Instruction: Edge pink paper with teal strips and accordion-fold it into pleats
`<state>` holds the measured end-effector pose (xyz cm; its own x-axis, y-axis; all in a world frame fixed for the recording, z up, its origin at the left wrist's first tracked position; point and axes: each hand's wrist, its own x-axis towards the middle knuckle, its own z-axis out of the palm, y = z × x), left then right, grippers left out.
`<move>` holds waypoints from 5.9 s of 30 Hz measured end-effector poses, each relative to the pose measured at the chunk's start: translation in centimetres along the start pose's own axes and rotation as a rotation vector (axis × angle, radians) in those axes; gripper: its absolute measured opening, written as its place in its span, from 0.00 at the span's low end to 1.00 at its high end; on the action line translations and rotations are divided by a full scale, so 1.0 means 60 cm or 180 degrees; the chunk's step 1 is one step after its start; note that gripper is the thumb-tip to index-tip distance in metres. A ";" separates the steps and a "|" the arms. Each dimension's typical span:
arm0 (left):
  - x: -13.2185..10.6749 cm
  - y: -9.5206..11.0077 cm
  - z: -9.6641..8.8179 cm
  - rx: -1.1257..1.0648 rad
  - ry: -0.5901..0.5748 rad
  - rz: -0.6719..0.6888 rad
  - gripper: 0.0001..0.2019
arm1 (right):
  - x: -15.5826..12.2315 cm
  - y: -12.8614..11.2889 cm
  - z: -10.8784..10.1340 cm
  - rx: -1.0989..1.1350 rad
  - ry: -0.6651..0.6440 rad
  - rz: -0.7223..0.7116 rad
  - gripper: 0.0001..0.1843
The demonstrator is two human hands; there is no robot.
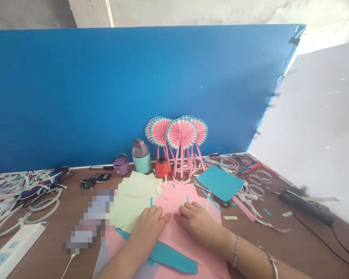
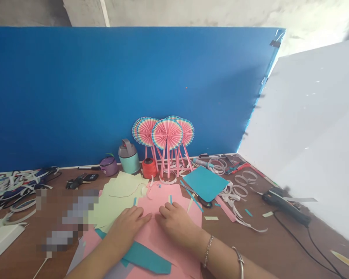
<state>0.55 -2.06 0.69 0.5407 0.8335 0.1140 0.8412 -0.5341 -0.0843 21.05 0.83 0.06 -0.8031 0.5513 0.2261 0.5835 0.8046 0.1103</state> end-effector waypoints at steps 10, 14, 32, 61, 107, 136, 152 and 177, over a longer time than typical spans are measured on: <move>-0.021 -0.012 -0.015 -0.0127 0.0051 -0.0919 0.20 | -0.024 0.030 0.001 -0.0077 -0.0297 0.0446 0.09; -0.023 -0.026 -0.014 -0.0663 0.0905 -0.1393 0.22 | -0.025 0.045 -0.002 0.0367 -0.0175 0.0461 0.13; -0.031 -0.008 0.012 -0.2741 0.1948 -0.1756 0.20 | -0.022 0.002 -0.038 0.0490 0.1543 -0.0496 0.22; -0.027 -0.017 -0.009 -0.1415 0.0404 -0.0681 0.11 | -0.020 0.033 -0.013 0.1413 0.0369 0.0539 0.10; -0.002 -0.015 -0.009 -0.1354 0.0332 -0.1602 0.09 | 0.006 0.072 -0.020 0.2263 -0.0196 0.2076 0.08; 0.002 -0.016 -0.009 -0.1259 0.0233 -0.1653 0.10 | 0.004 0.066 -0.003 0.2005 -0.0161 0.1917 0.09; -0.018 -0.030 -0.007 -0.1820 0.0088 -0.1111 0.10 | -0.020 0.073 -0.014 0.2199 -0.0121 0.1311 0.08; -0.017 -0.030 0.001 -0.1576 0.0191 -0.1307 0.11 | -0.019 0.065 -0.024 0.2401 -0.0185 0.1490 0.12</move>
<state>-1.52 -1.96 0.66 0.1612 0.9822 0.0962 0.8767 -0.1873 0.4431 24.40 3.05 1.62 -0.5191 0.8540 0.0363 0.6348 0.4136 -0.6526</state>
